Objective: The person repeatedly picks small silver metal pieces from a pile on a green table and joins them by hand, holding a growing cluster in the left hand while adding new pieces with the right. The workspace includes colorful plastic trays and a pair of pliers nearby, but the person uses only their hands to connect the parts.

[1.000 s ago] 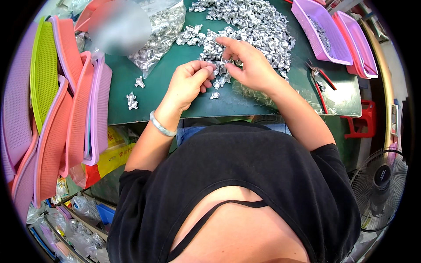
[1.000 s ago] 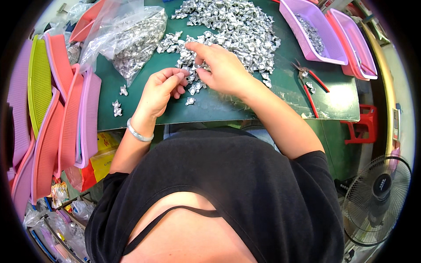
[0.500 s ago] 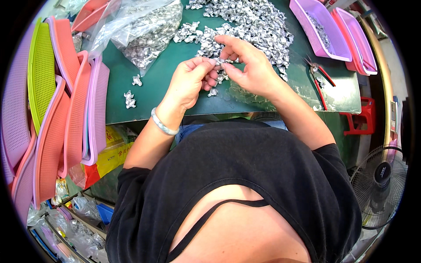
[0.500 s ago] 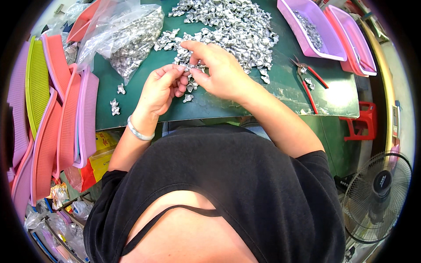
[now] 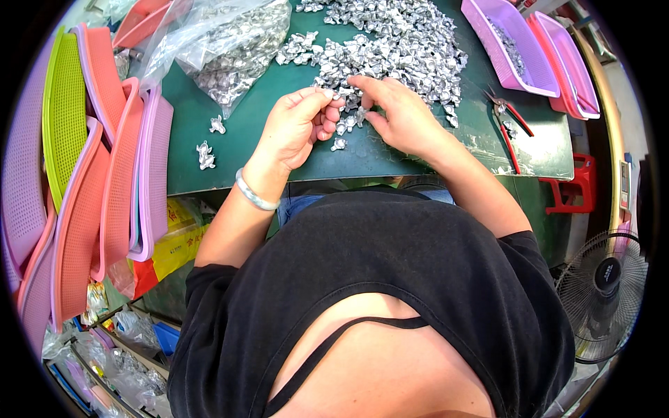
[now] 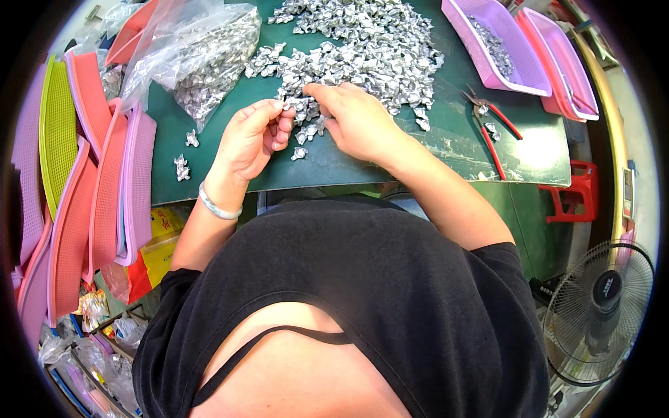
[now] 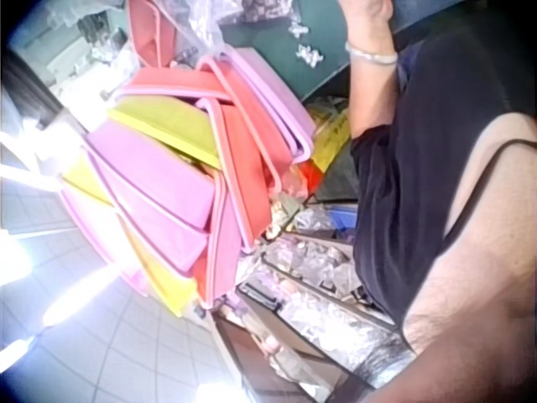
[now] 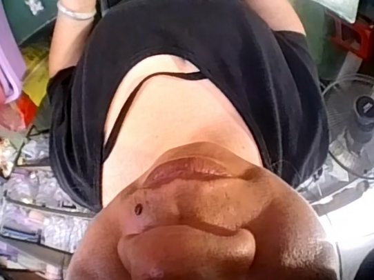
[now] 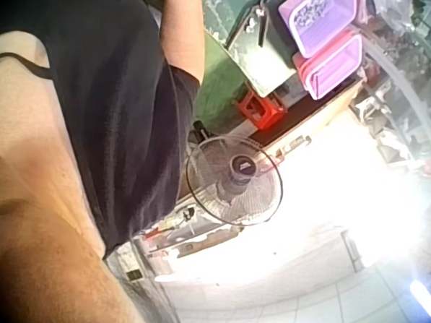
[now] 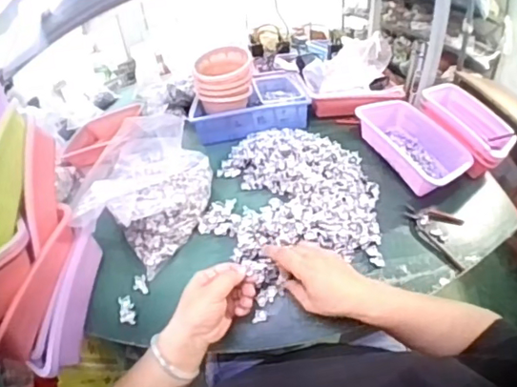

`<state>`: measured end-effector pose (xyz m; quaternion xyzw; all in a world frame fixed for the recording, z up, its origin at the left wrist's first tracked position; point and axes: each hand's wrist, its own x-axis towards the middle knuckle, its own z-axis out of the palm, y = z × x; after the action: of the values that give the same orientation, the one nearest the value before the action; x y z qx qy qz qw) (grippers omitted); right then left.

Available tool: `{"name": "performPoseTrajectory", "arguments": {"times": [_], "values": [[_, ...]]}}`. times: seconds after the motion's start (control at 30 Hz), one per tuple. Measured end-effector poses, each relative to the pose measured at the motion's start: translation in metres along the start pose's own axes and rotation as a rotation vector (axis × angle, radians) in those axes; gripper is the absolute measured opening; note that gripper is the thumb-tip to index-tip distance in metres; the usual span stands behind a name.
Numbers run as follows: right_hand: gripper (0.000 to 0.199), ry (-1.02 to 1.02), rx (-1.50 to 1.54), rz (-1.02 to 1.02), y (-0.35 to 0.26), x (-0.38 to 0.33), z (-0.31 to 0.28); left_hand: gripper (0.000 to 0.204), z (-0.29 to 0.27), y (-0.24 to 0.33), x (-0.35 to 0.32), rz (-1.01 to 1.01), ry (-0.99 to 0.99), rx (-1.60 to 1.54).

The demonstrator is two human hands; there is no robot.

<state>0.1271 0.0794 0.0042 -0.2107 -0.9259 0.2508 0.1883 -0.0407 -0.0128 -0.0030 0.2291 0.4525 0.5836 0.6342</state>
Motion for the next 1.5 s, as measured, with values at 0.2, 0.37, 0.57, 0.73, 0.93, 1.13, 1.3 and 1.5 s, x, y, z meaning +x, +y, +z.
{"name": "performPoseTrajectory", "arguments": {"times": [0.2, 0.37, 0.57, 0.73, 0.93, 1.13, 1.3, 1.5], "values": [[0.047, 0.07, 0.012, -0.044, 0.006, -0.003, 0.008, 0.013, -0.003, -0.003, 0.0, 0.05, 0.046, -0.036], [0.044, 0.03, 0.035, -0.007, 0.005, -0.003, 0.006, 0.01, -0.006, -0.006, 0.0, 0.095, -0.043, -0.204], [0.046, 0.091, -0.012, -0.095, 0.009, -0.004, 0.011, 0.005, -0.012, -0.01, 0.001, 0.097, -0.083, -0.262], [0.043, 0.05, -0.006, -0.052, 0.007, -0.005, 0.007, 0.005, -0.002, -0.007, -0.003, 0.029, -0.017, -0.068], [0.054, 0.174, 0.182, -0.086, 0.003, -0.006, 0.006, 0.012, 0.013, -0.01, -0.006, -0.045, 0.026, 0.158], [0.058, 0.199, 0.277, -0.093, -0.01, -0.007, 0.0, 0.02, 0.018, -0.012, -0.005, -0.101, 0.003, 0.165], [0.063, 0.244, 0.267, -0.187, -0.013, -0.007, 0.0, 0.023, 0.02, -0.012, -0.006, -0.138, -0.004, 0.118], [0.067, 0.278, 0.273, -0.245, -0.015, -0.006, 0.0, 0.02, 0.021, -0.012, -0.007, -0.147, 0.007, 0.041]]}}
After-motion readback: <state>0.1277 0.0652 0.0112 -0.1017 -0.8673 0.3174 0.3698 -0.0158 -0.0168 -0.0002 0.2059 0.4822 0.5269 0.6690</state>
